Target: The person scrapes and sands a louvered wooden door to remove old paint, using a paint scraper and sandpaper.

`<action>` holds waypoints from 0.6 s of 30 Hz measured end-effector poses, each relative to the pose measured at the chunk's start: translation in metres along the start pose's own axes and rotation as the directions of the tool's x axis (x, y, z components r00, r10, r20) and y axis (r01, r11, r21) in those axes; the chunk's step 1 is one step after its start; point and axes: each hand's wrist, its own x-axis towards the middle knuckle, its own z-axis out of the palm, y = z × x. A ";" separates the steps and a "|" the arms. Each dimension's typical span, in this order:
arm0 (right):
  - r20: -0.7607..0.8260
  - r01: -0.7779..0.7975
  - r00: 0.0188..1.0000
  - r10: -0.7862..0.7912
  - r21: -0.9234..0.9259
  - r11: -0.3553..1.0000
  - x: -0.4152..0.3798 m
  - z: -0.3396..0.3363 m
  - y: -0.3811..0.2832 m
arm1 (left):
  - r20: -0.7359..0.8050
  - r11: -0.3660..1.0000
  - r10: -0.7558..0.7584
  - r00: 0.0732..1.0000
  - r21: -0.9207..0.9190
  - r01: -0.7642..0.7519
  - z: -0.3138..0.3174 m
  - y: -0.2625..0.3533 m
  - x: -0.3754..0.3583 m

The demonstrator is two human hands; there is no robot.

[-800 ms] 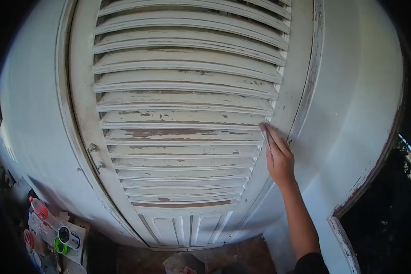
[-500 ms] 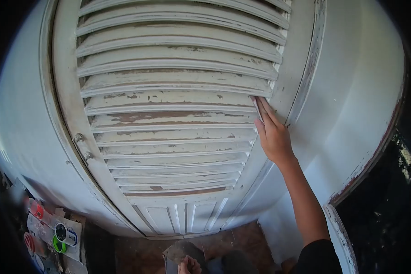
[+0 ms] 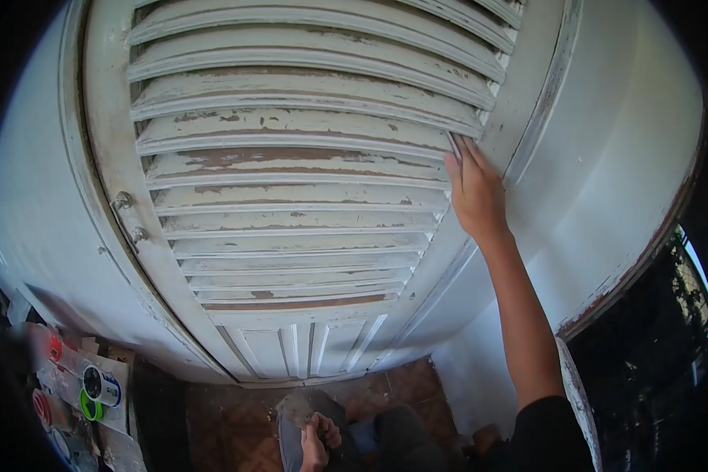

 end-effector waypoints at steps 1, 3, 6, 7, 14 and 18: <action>0.046 -0.061 0.997 0.062 -0.026 0.998 0.003 0.003 0.001 | -0.005 1.000 -0.011 1.000 0.001 0.011 0.002 0.001 -0.002; 0.020 -0.039 0.999 0.038 0.024 0.999 -0.015 -0.006 -0.008 | 0.048 1.000 0.003 0.999 0.012 -0.003 0.006 0.005 -0.008; -0.023 0.045 0.999 -0.044 0.069 0.997 -0.011 -0.008 -0.007 | 0.058 0.999 0.042 0.997 0.001 -0.042 0.001 0.005 -0.009; -0.031 0.062 0.998 -0.060 0.065 0.996 -0.010 -0.006 -0.003 | 0.060 0.999 0.042 0.997 -0.003 -0.041 0.002 0.006 -0.008; -0.085 0.127 0.989 -0.119 0.089 0.988 -0.017 0.000 -0.025 | 0.082 0.998 0.060 0.995 -0.027 -0.058 0.009 0.005 -0.017; 0.031 0.009 0.999 -0.010 0.033 0.999 0.011 0.000 -0.024 | 0.082 0.999 0.010 0.997 -0.048 -0.006 0.013 -0.001 -0.018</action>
